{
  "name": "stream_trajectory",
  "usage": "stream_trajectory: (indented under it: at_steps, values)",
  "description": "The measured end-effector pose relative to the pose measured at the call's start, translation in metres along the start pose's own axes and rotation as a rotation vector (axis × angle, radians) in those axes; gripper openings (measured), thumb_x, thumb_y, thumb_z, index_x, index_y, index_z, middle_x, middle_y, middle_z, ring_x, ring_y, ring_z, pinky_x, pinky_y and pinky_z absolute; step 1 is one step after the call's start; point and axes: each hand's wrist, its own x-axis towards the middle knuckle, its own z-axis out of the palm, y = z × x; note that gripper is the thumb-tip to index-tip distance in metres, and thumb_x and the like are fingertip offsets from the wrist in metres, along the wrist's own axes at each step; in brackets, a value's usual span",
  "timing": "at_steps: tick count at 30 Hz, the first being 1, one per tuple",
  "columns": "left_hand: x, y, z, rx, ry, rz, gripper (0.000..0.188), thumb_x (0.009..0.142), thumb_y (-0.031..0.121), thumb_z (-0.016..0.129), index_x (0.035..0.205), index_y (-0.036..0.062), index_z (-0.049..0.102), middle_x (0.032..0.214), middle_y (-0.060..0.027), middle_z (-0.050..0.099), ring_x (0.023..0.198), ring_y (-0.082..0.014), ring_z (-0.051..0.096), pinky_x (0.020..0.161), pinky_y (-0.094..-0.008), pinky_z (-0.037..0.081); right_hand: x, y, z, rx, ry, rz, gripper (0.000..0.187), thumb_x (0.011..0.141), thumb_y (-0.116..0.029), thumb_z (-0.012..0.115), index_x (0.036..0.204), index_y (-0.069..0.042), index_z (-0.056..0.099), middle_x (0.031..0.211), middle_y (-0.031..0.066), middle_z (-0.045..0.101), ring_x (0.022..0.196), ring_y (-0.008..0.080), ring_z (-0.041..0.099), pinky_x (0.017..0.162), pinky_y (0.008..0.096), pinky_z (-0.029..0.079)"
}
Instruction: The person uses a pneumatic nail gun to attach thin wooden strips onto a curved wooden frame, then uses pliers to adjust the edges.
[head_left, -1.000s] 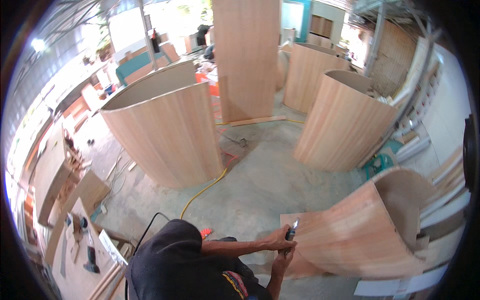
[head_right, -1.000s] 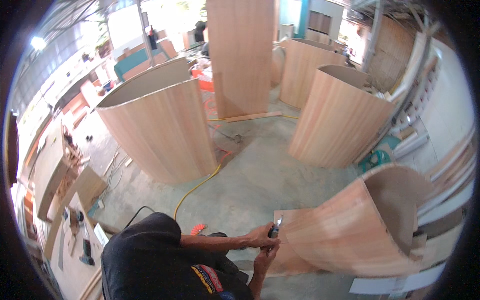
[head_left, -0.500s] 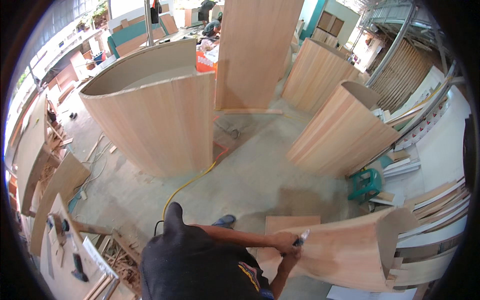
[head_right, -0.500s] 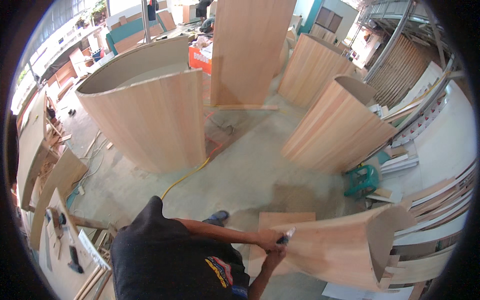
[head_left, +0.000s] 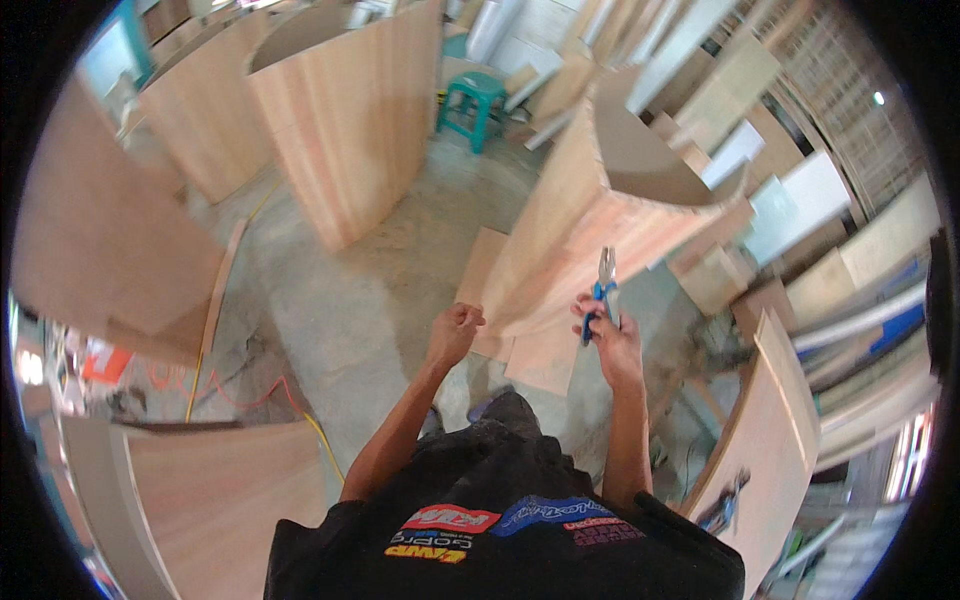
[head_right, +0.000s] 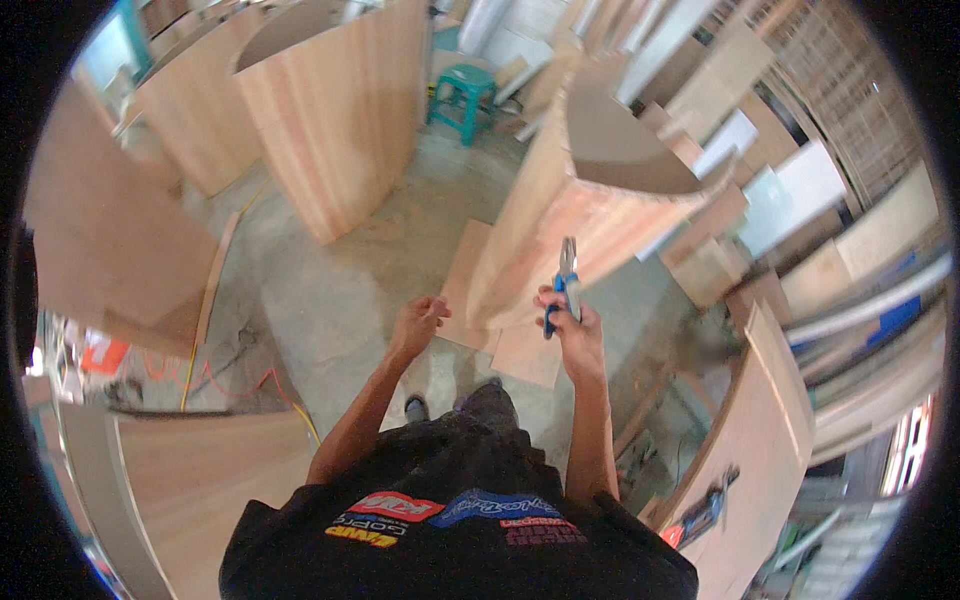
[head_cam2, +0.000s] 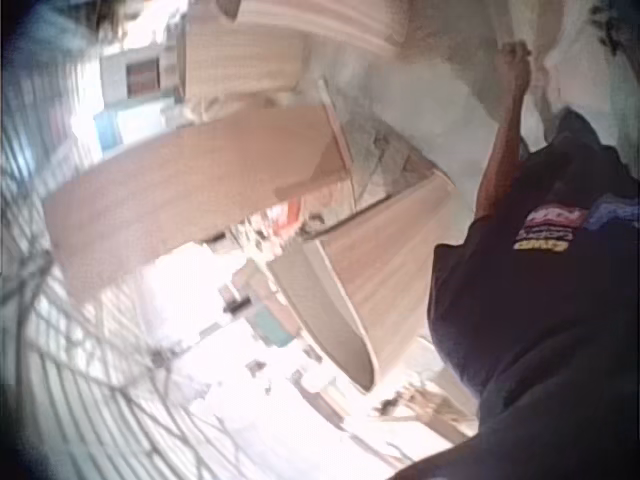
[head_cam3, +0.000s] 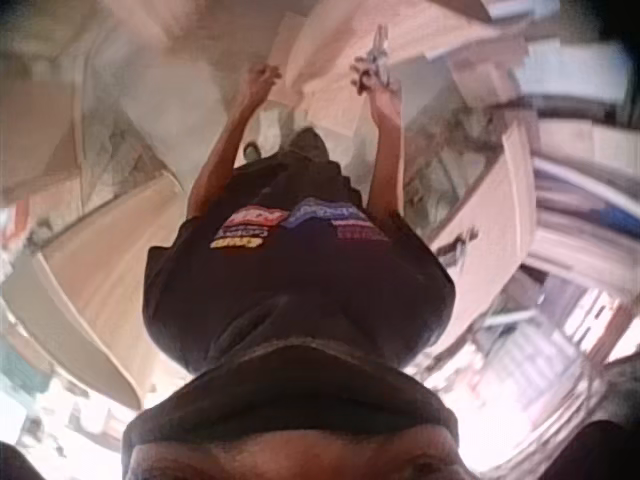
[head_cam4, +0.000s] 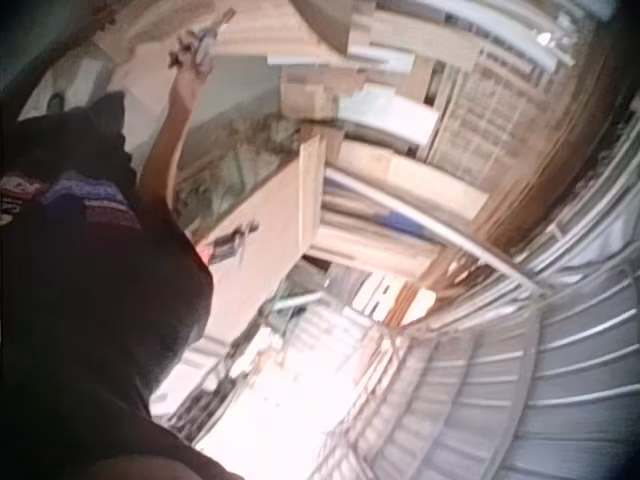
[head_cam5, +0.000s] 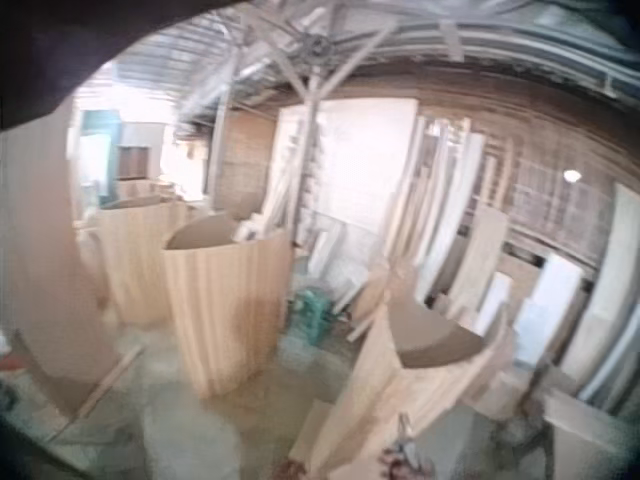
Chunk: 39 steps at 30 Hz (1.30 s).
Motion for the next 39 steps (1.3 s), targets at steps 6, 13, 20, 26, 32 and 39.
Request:
stream_trajectory:
  at_steps: [6,13,20,26,32,39]
  values:
    - [0.030,0.009,0.038,0.114,-0.181,0.174,0.032,0.100,0.027,0.058,0.095,-0.0035,0.067,0.076,-0.0087,0.067,0.071,-0.0117,0.060,0.066,-0.0297,0.048,0.014,-0.030,0.008,-0.200,0.177,0.094,0.024,0.093,-0.008,0.052,0.109,0.005,0.064,0.108,0.0110,0.067,0.097,0.0199,0.069,0.074,0.0311,0.056]
    - [0.061,0.100,0.074,0.100,-0.184,0.418,0.030,0.098,0.027,0.064,0.107,-0.0007,0.070,0.089,-0.0136,0.072,0.083,-0.0168,0.067,0.076,-0.0312,0.052,0.054,-0.066,0.007,-0.261,0.259,0.172,0.022,0.095,-0.011,0.052,0.104,0.006,0.062,0.101,0.0099,0.066,0.087,0.0188,0.070,0.065,0.0295,0.056]
    - [0.098,0.130,0.103,0.035,-0.119,0.490,0.026,0.092,0.019,0.069,0.105,-0.0037,0.069,0.087,-0.0189,0.072,0.075,-0.0243,0.068,0.071,-0.0341,0.053,0.069,-0.072,0.004,-0.303,0.260,0.242,0.020,0.091,-0.009,0.054,0.104,0.005,0.062,0.104,0.0120,0.066,0.089,0.0200,0.069,0.067,0.0321,0.057]
    - [0.116,0.143,0.142,-0.011,-0.049,0.635,0.026,0.089,0.011,0.068,0.113,0.0011,0.069,0.107,-0.0193,0.070,0.092,-0.0311,0.070,0.078,-0.0382,0.056,0.072,-0.075,0.021,-0.416,0.295,0.228,0.020,0.094,-0.013,0.056,0.100,0.004,0.063,0.092,0.0075,0.065,0.081,0.0148,0.067,0.062,0.0289,0.055]
    - [0.112,0.147,0.161,-0.100,-0.031,0.700,0.034,0.088,-0.002,0.062,0.121,0.0041,0.068,0.122,-0.0157,0.065,0.101,-0.0337,0.067,0.083,-0.0388,0.054,0.075,-0.075,0.030,-0.439,0.317,0.260,0.021,0.093,-0.015,0.056,0.097,0.004,0.062,0.087,0.0071,0.064,0.079,0.0141,0.066,0.060,0.0297,0.055]
    - [0.117,0.128,0.171,-0.095,0.056,0.828,0.036,0.084,-0.005,0.065,0.119,0.0047,0.070,0.122,-0.0150,0.065,0.096,-0.0327,0.067,0.082,-0.0392,0.055,0.078,-0.078,0.031,-0.530,0.345,0.273,0.019,0.086,-0.016,0.058,0.085,0.002,0.062,0.072,0.0064,0.060,0.068,0.0131,0.061,0.056,0.0305,0.050]
